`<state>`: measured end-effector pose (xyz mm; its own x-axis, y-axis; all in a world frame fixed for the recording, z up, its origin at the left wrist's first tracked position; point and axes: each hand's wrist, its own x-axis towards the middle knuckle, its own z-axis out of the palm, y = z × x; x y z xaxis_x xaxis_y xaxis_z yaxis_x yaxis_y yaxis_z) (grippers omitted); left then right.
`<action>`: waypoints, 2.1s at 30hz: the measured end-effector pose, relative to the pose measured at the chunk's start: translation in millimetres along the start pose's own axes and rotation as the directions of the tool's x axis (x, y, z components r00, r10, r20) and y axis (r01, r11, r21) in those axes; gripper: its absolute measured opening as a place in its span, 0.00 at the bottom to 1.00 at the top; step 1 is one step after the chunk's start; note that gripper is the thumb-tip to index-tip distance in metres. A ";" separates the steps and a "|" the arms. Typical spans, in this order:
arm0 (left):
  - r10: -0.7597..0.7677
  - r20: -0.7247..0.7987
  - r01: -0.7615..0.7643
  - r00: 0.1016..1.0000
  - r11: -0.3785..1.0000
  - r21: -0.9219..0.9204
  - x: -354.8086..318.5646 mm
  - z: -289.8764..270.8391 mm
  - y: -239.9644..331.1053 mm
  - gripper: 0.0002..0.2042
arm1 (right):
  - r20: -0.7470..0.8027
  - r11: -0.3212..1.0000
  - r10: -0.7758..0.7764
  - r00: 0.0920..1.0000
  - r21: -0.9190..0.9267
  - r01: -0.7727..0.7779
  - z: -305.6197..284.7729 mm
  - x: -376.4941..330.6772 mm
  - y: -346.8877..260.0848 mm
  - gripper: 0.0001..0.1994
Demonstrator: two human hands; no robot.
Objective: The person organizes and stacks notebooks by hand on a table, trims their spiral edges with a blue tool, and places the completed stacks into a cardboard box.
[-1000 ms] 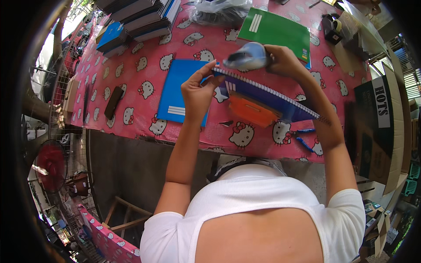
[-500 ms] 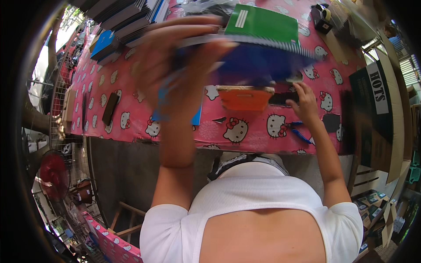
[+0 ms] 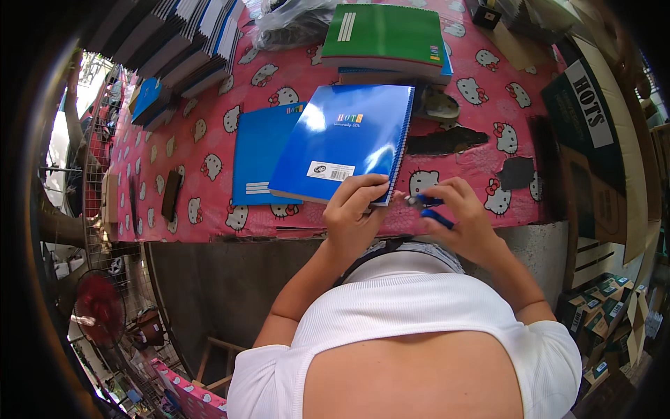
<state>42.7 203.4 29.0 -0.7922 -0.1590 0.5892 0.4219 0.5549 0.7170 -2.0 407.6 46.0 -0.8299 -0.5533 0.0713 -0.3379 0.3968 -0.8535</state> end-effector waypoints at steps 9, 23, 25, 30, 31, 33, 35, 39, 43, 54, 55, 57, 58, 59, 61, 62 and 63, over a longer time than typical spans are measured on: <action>0.067 -0.032 -0.068 0.997 0.997 -0.037 2.6 -3.3 -2.1 0.12 | 0.588 0.747 0.191 0.786 0.433 -0.505 -4.9 18.6 9.9 0.16; 0.271 -0.927 -0.051 0.258 0.962 0.267 94.3 -209.4 -23.8 0.14 | -0.181 0.960 -0.121 0.976 -0.270 0.069 -17.5 52.8 93.9 0.13; 0.425 -0.848 -0.063 0.317 0.901 0.428 116.3 -254.9 -12.2 0.18 | -0.245 0.934 -0.275 0.930 -0.299 0.197 -26.2 109.2 69.8 0.13; 0.506 0.062 -0.454 0.860 0.706 0.544 205.3 -180.6 -52.5 0.13 | -0.610 0.849 -0.145 0.779 -0.481 -0.219 -66.5 272.0 102.0 0.21; 0.562 0.141 -0.555 0.815 0.687 0.469 211.4 -160.2 -75.2 0.15 | -0.702 0.737 -0.022 0.711 -0.492 -0.464 -75.4 286.9 111.7 0.24; 0.402 0.180 -0.428 0.898 0.700 0.572 190.3 -136.5 -120.3 0.10 | -0.534 0.865 0.280 0.798 -0.220 -0.451 -83.4 292.2 152.9 0.25; 0.380 0.197 -0.414 0.904 0.663 0.623 153.6 -113.7 -164.8 0.10 | -0.314 0.887 0.459 0.831 0.111 -0.448 -63.8 285.3 153.7 0.25; -0.440 0.045 0.176 0.897 0.449 0.876 71.1 -63.4 -226.8 0.31 | -0.292 0.872 0.459 0.839 -0.033 -0.489 -86.8 289.7 162.8 0.24; -0.704 0.062 0.283 0.708 0.363 0.888 54.5 -48.8 -232.0 0.37 | -0.591 0.748 0.118 0.798 -0.475 -0.463 -79.5 286.4 150.9 0.21; -0.349 -0.114 0.346 0.930 0.937 -0.051 169.3 -53.5 -74.4 0.37 | -0.447 0.735 -0.119 0.887 0.561 0.381 -55.9 181.4 68.1 0.08; -0.472 0.070 0.474 0.879 0.847 -0.240 173.5 -48.5 -64.9 0.32 | -0.486 0.717 -0.029 0.874 0.599 0.356 -44.1 177.3 65.6 0.09; -0.409 0.040 0.400 0.912 0.860 -0.318 167.7 -34.6 -69.3 0.27 | -0.502 0.699 -0.027 0.865 0.609 0.375 -44.7 180.0 75.2 0.09; -0.351 0.007 0.325 0.937 0.860 -0.394 167.7 -27.3 -73.7 0.22 | -0.516 0.683 -0.021 0.856 0.618 0.389 -46.9 184.5 81.2 0.10; -0.360 0.016 0.337 0.933 0.855 -0.395 172.6 -16.9 -79.2 0.22 | -0.513 0.686 -0.009 0.858 0.621 0.379 -51.8 191.7 92.3 0.10; -0.426 0.072 0.426 0.902 0.848 -0.314 205.3 -1.9 -93.4 0.25 | -0.550 0.677 -0.087 0.831 0.580 0.454 -73.9 223.2 107.7 0.11; -0.414 0.058 0.411 0.908 0.856 -0.313 224.0 2.3 -114.4 0.25 | -0.551 0.670 -0.105 0.828 0.576 0.468 -82.2 239.7 111.0 0.11; -0.241 -0.112 0.246 0.964 0.969 0.027 232.6 2.1 -145.5 0.27 | -0.545 0.719 -0.085 0.834 0.546 0.430 -83.5 254.9 111.2 0.12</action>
<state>-203.9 87.5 61.0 -0.8160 -0.3786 0.4368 0.2024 0.5206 0.8294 -288.2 371.9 12.3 -0.9054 -0.0967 0.4135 -0.3574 -0.3522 -0.8650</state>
